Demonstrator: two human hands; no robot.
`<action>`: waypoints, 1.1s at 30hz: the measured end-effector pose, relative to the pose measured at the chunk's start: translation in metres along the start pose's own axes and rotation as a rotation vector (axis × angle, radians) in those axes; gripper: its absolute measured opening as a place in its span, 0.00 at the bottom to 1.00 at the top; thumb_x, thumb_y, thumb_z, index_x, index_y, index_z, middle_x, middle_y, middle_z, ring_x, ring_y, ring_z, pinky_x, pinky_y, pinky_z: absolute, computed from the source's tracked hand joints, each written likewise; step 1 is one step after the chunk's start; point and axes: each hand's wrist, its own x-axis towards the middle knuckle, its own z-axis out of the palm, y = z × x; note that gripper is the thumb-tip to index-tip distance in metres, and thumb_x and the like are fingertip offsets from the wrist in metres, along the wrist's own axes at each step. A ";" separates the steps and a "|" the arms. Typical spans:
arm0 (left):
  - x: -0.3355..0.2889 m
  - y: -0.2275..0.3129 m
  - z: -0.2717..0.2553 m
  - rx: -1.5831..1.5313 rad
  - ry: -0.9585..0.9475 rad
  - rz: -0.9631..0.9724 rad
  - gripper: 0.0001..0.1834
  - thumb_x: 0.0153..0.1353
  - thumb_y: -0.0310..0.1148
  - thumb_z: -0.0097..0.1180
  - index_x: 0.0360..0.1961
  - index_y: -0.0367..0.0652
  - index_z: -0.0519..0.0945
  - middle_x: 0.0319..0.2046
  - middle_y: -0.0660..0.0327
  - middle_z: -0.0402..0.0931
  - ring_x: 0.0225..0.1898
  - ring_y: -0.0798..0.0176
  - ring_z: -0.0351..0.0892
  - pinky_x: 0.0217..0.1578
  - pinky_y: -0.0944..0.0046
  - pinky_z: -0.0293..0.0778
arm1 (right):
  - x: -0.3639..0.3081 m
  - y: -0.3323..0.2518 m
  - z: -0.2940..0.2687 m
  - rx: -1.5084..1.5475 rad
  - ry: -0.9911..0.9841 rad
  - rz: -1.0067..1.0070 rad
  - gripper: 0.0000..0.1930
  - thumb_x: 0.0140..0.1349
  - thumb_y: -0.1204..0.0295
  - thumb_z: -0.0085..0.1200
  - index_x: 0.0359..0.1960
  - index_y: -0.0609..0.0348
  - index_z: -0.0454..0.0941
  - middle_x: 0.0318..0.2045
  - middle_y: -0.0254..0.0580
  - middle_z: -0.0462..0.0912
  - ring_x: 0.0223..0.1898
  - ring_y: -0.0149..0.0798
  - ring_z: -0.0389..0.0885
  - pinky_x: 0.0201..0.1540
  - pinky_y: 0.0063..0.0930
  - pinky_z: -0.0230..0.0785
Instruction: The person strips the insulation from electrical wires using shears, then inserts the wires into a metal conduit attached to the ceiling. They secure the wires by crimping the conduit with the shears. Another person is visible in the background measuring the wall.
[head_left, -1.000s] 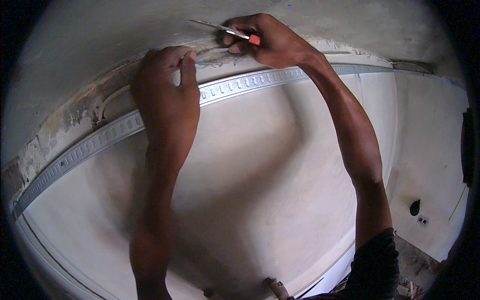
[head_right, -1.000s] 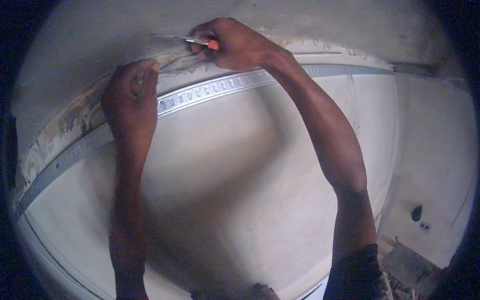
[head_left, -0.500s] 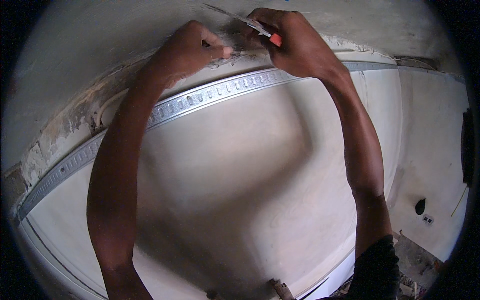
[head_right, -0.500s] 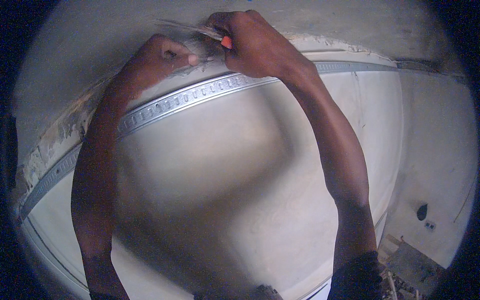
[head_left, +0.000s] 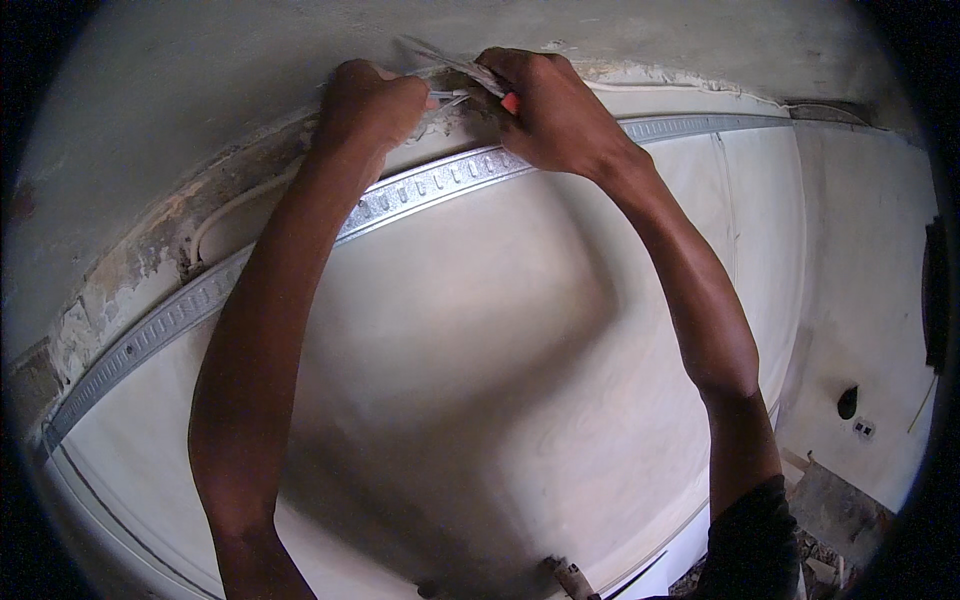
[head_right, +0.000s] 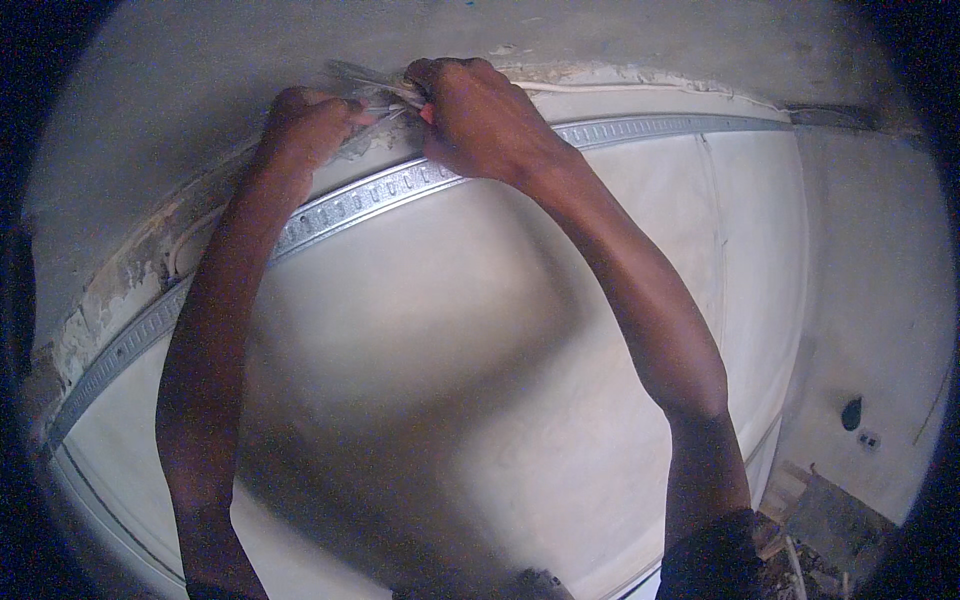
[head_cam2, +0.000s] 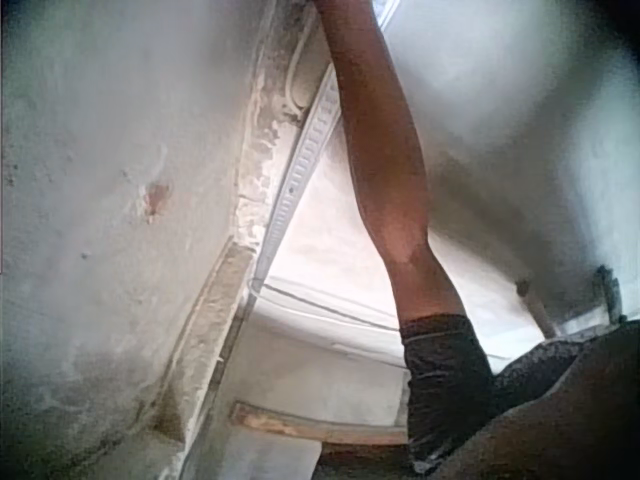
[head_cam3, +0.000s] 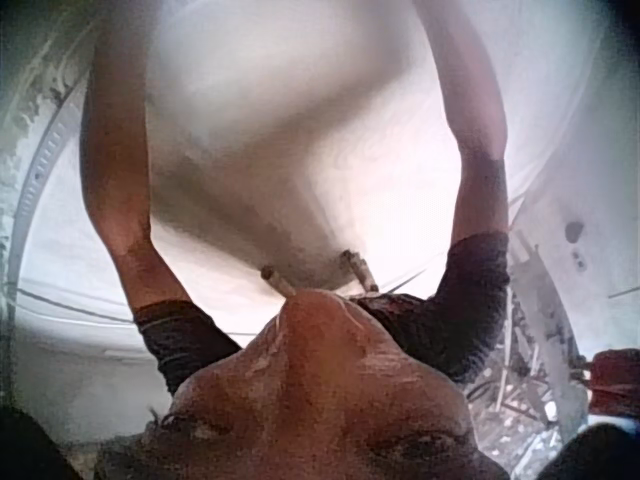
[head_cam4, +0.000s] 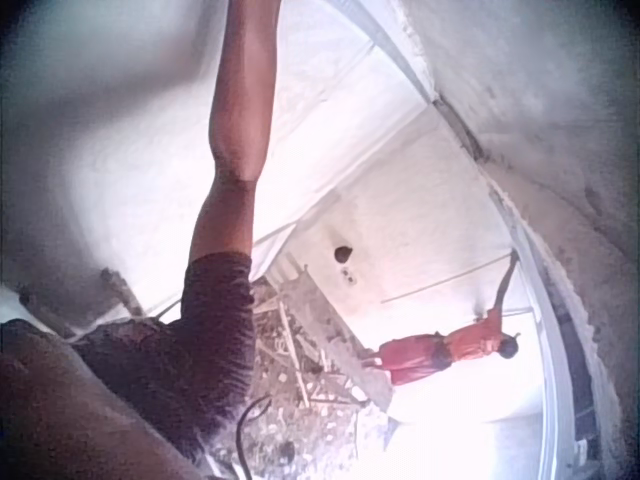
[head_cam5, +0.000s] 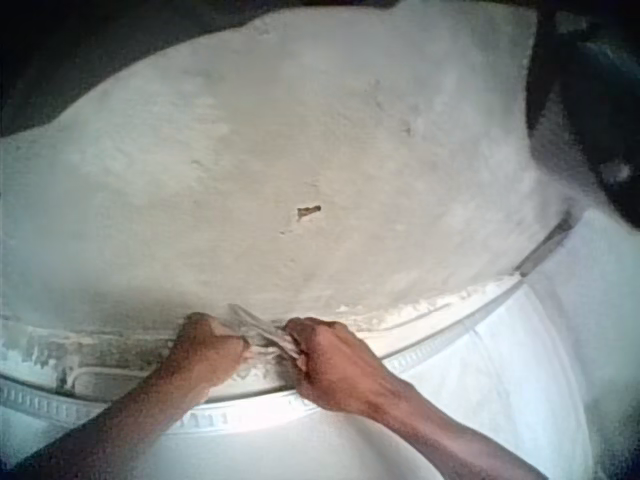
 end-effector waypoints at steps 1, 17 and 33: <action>-0.002 0.000 -0.001 0.017 0.004 0.000 0.20 0.50 0.32 0.64 0.43 0.27 0.85 0.40 0.39 0.84 0.40 0.50 0.85 0.46 0.54 0.76 | 0.001 0.000 0.002 0.000 0.013 -0.012 0.19 0.49 0.86 0.55 0.46 0.68 0.79 0.36 0.61 0.84 0.39 0.60 0.84 0.46 0.46 0.75; -0.009 -0.016 -0.012 -0.052 -0.126 0.355 0.11 0.57 0.29 0.64 0.38 0.32 0.87 0.35 0.48 0.86 0.36 0.59 0.84 0.44 0.59 0.76 | 0.030 -0.003 -0.012 0.027 -0.254 -0.104 0.20 0.49 0.88 0.52 0.46 0.68 0.82 0.37 0.58 0.86 0.39 0.52 0.86 0.47 0.42 0.76; -0.021 -0.021 -0.007 -0.117 0.042 0.381 0.10 0.58 0.29 0.67 0.39 0.34 0.87 0.34 0.49 0.87 0.37 0.61 0.86 0.42 0.61 0.78 | 0.031 -0.016 0.000 0.015 -0.011 -0.179 0.21 0.49 0.83 0.64 0.48 0.62 0.81 0.39 0.56 0.86 0.41 0.55 0.86 0.47 0.43 0.77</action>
